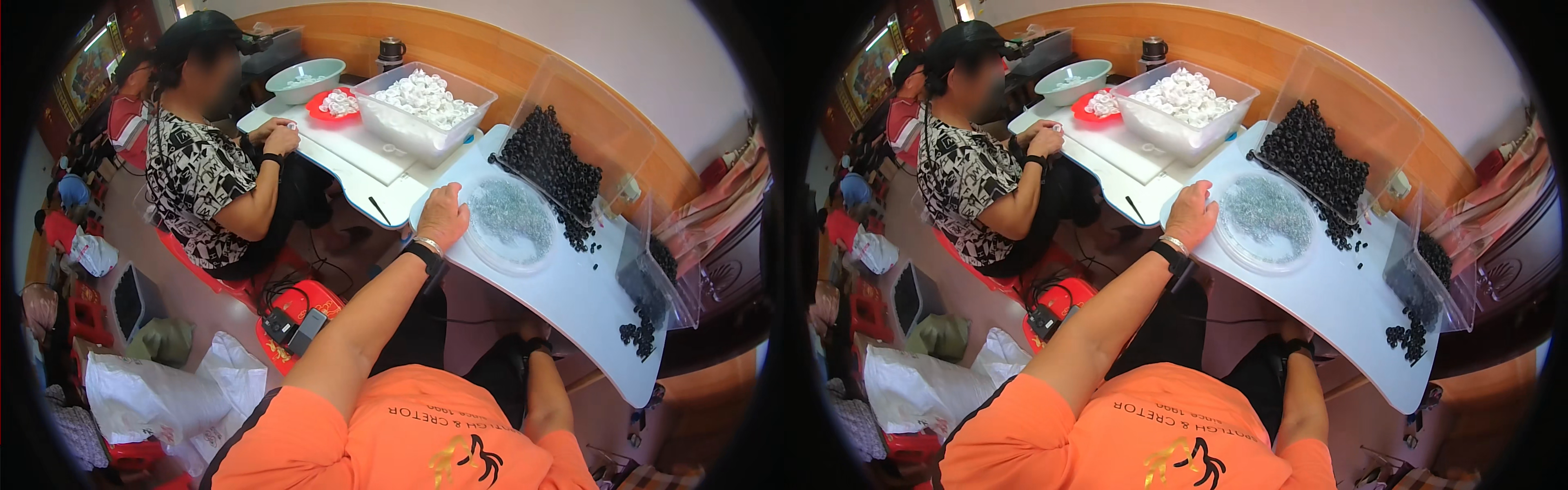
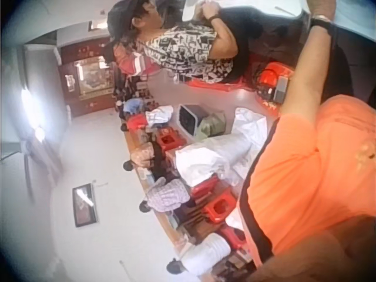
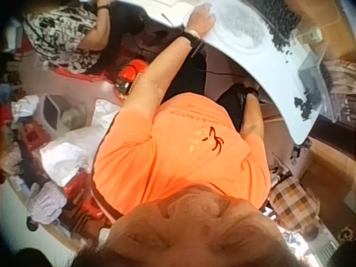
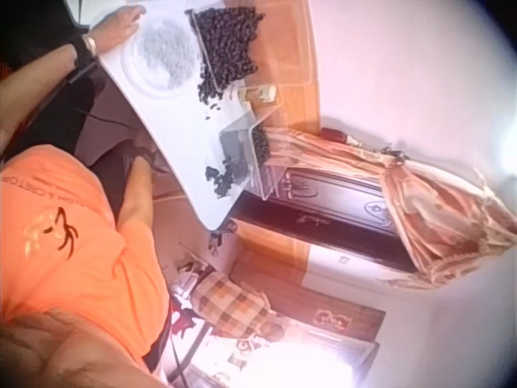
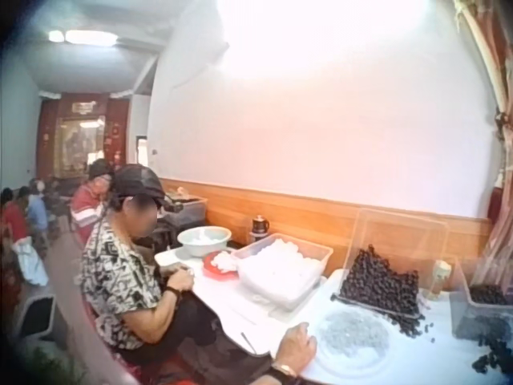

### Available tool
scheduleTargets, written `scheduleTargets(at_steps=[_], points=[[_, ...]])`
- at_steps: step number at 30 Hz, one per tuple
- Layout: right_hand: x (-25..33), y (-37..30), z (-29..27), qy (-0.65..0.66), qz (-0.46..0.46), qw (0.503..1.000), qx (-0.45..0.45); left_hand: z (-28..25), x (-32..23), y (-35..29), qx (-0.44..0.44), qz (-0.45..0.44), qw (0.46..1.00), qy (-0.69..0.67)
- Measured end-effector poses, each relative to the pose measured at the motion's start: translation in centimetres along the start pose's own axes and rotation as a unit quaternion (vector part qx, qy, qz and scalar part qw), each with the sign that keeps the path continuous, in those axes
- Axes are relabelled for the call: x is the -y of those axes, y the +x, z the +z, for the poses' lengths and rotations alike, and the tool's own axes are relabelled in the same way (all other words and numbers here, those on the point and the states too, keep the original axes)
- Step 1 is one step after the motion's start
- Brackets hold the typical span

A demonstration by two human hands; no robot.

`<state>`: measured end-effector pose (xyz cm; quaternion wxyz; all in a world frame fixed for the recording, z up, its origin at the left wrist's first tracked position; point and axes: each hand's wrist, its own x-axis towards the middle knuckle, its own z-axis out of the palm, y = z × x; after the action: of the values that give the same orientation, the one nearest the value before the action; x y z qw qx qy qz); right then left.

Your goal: Assemble small plastic shoe components by hand.

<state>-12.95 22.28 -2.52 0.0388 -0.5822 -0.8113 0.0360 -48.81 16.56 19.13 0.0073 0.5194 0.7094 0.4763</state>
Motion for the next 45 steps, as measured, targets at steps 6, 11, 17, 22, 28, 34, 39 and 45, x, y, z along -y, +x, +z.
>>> scheduleTargets(at_steps=[6,11,17,22,28,34,39,45], points=[[-5.2,-1.0,-0.5,-0.129,-0.043,0.991,-0.011,0.6,-0.8,0.4,0.021,0.001,0.999,-0.028],[-2.2,-4.2,-7.1,-0.065,-0.085,0.994,0.007,-0.6,0.6,-0.3,0.002,0.012,1.000,0.013],[-4.0,-9.0,-11.6,0.166,0.023,0.933,0.318,0.1,-0.3,0.1,0.016,0.026,0.999,0.007],[-2.2,-11.2,-12.5,0.292,-0.039,0.782,0.550,-0.2,-0.2,0.2,0.020,0.035,0.999,0.025],[-1.6,-8.9,-10.5,0.366,0.017,0.747,0.555,0.5,-0.5,0.1,0.017,0.071,0.996,0.047],[0.0,-8.0,-7.0,0.295,-0.012,0.823,0.485,1.0,0.7,0.1,-0.021,0.085,0.985,0.148],[1.9,-6.6,-6.0,0.289,-0.108,0.868,0.389,1.6,1.4,1.0,0.003,0.092,0.976,0.197],[4.4,-4.4,-9.9,0.335,-0.053,0.921,0.192,1.0,2.1,2.0,0.048,0.088,0.964,0.247]])
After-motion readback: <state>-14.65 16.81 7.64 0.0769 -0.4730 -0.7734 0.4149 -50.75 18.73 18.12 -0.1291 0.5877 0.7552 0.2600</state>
